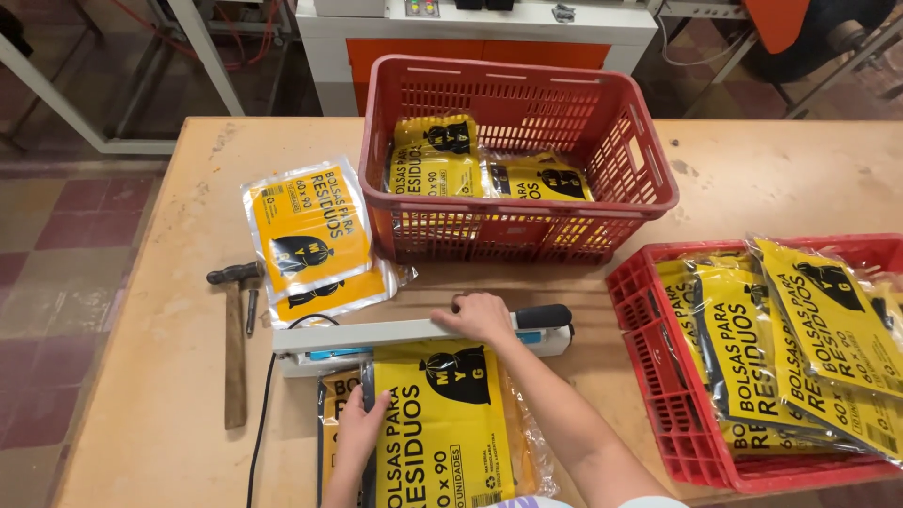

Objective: The person repeatedly places yellow plastic bags into a heat-sealing machine, presses the handle to seal them, and then moves the sealed bags into a red basket. The process is performed one at a time in a repetitive loop.

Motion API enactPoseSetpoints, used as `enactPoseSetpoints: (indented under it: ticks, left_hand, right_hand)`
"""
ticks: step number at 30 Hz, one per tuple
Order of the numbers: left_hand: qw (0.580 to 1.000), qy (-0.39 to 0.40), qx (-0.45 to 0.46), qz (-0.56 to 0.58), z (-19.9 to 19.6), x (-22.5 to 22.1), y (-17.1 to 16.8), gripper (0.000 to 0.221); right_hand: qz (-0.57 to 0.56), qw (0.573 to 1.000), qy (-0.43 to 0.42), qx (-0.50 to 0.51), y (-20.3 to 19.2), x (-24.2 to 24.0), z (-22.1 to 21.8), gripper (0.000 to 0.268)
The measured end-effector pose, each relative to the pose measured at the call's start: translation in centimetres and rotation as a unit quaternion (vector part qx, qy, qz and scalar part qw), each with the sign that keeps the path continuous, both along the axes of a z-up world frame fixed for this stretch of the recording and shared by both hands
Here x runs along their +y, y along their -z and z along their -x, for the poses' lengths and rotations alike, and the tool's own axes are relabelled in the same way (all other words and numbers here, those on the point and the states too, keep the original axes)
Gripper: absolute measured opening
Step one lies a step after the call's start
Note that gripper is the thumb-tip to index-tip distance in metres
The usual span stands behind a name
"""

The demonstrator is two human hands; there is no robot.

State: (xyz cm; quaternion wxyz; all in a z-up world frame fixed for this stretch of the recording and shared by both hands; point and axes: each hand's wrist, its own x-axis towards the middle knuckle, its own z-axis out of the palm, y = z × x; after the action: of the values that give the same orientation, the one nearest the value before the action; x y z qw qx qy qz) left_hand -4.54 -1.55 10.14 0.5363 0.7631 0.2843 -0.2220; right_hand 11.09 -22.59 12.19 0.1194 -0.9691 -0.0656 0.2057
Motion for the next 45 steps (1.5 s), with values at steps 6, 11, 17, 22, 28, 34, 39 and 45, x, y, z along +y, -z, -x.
enactPoseSetpoints:
  ticks: [6, 11, 17, 22, 28, 34, 39, 45]
  left_hand:
    - [0.999, 0.024, -0.014, -0.028, 1.0, 0.5, 2.9, 0.041]
    - [1.000, 0.001, -0.023, -0.017, 1.6, -0.1, -0.4, 0.042]
    - [0.998, -0.009, -0.063, -0.020, 2.4, -0.5, -1.1, 0.046]
    - [0.990, -0.032, -0.140, -0.007, 4.0, -0.9, -0.3, 0.046]
    - [0.944, -0.094, -0.310, 0.058, 6.4, -1.1, 3.2, 0.010]
    - [0.934, -0.099, -0.319, 0.130, 8.0, -1.1, 1.3, 0.017]
    - [0.926, -0.113, -0.336, 0.127, 7.2, -1.8, -2.4, 0.007]
    - [0.910, -0.057, -0.401, 0.087, 4.5, -2.7, -7.4, 0.009]
  right_hand:
    - [0.002, 1.000, -0.003, -0.010, 0.3, 0.0, 0.0, 0.069]
    - [0.000, 0.999, -0.017, -0.029, 0.1, 0.1, -0.1, 0.066]
    - [-0.067, 0.980, -0.073, -0.173, 3.4, -1.5, 0.0, 0.049]
    - [-0.208, 0.899, -0.107, -0.370, 0.8, -2.0, 2.1, 0.018]
    - [-0.341, 0.809, -0.038, -0.476, 0.0, -3.6, 12.7, 0.023]
    - [-0.461, 0.784, 0.407, 0.087, 1.2, -5.5, 20.9, 0.080]
    - [-0.579, 0.759, 0.290, 0.068, 1.8, -6.8, 23.8, 0.034]
    - [-0.462, 0.832, 0.275, -0.133, 2.6, -9.5, 24.3, 0.017]
